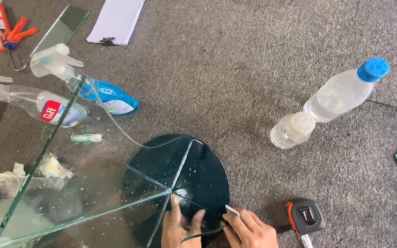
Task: The person applies adhesive to the edges of a glass structure and then attaches small protective pads to the base using their hands.
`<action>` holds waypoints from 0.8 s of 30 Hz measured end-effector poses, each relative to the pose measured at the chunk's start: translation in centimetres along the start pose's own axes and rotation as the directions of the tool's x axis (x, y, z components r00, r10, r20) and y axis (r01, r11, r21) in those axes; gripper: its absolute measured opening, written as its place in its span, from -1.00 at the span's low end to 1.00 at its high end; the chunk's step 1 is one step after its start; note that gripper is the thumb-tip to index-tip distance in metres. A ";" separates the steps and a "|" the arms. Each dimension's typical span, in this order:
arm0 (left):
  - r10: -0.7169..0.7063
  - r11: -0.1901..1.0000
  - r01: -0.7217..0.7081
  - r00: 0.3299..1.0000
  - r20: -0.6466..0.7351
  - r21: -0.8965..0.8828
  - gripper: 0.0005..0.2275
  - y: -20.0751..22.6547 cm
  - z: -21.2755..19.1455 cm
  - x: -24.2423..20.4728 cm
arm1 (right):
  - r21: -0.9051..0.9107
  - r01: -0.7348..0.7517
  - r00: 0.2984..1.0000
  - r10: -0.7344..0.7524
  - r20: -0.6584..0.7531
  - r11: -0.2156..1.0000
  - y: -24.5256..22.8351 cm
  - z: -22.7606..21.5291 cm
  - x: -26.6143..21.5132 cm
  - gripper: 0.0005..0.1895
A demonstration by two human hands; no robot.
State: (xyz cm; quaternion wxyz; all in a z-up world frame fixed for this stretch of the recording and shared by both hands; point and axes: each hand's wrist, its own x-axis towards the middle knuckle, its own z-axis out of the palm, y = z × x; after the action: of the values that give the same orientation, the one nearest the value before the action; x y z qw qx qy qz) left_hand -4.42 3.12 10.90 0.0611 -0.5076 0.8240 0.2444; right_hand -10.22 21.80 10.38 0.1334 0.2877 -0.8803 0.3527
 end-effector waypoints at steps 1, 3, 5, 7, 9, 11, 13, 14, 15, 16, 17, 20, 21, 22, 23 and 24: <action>0.017 0.998 -0.020 0.999 -0.046 -0.058 0.01 0.3 -0.1 -0.3 | 0.018 -0.001 1.000 0.001 -0.006 1.000 0.1 0.0 -0.1 -0.80; 0.060 0.996 -0.064 0.996 -0.067 -0.056 0.01 -1.0 0.9 0.1 | 0.026 0.013 0.999 -0.012 -0.030 1.000 0.4 0.3 -0.4 -0.84; 0.098 0.994 -0.103 0.991 -0.091 -0.048 0.02 -1.9 1.5 0.3 | 0.041 0.024 0.998 -0.022 -0.053 0.999 0.3 0.8 -0.7 -0.88; 0.119 0.989 -0.130 0.981 -0.155 -0.065 -0.01 -2.2 2.0 0.3 | 0.014 -0.012 0.998 0.013 -0.061 1.000 0.5 1.0 -1.0 -0.91; 0.125 0.988 -0.137 0.980 -0.156 -0.065 -0.01 -2.6 2.5 0.5 | -0.007 -0.023 0.999 0.023 -0.028 1.000 1.4 2.1 -2.5 -0.90; 0.132 0.987 -0.144 0.978 -0.160 -0.065 -0.02 -3.2 2.9 0.8 | -0.027 -0.032 0.999 0.032 0.003 0.999 2.2 3.1 -3.4 -0.89; 0.205 0.960 -0.238 0.956 -0.209 -0.149 0.01 -4.0 3.6 0.9 | -0.052 0.052 0.995 -0.056 -0.080 0.997 2.8 3.9 -3.9 -0.88; 0.203 0.960 -0.237 0.957 -0.209 -0.151 0.01 -3.8 3.5 1.0 | -0.052 0.054 0.995 -0.058 -0.079 0.997 2.8 3.8 -3.8 -0.88; 0.160 0.981 -0.176 0.973 -0.164 -0.084 -0.03 -3.7 3.5 1.1 | -0.051 0.055 0.995 -0.059 -0.079 0.997 2.8 3.8 -3.8 -0.87; 0.114 0.993 -0.117 0.986 -0.122 -0.012 -0.07 -3.6 3.5 1.3 | -0.051 0.054 0.995 -0.058 -0.081 0.997 2.8 3.8 -3.8 -0.86; 0.114 0.993 -0.116 0.986 -0.123 -0.013 -0.07 -3.7 3.6 1.3 | -0.051 0.055 0.995 -0.059 -0.081 0.997 2.7 3.8 -3.7 -0.86; 0.125 0.992 -0.128 0.982 -0.145 -0.012 -0.03 -3.7 3.7 1.3 | -0.054 0.074 0.993 -0.078 -0.091 0.996 2.4 3.3 -3.2 -0.86; 0.097 0.995 -0.099 0.986 -0.133 -0.005 -0.07 -3.4 3.6 1.2 | -0.042 0.058 0.994 -0.062 -0.087 0.997 2.1 3.0 -2.8 -0.88; 0.069 0.998 -0.069 0.990 -0.124 0.003 -0.10 -3.2 3.4 1.1 | -0.030 0.043 0.995 -0.046 -0.084 0.999 1.7 2.7 -2.4 -0.90; 0.070 0.998 -0.070 0.990 -0.126 0.003 -0.10 -3.0 3.2 1.0 | -0.028 0.044 0.995 -0.046 -0.086 0.999 2.0 2.8 -2.7 -0.90; 0.046 0.999 -0.047 0.994 -0.098 -0.005 -0.06 -2.8 3.0 1.0 | -0.030 0.070 0.995 -0.072 -0.070 0.997 2.3 3.0 -2.9 -0.90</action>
State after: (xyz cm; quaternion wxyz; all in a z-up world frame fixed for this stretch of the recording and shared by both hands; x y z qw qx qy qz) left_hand -2.89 2.68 7.01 0.0131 -0.4998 0.8366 0.2237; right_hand -9.44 22.22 5.68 0.1811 0.3043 -0.8689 0.3458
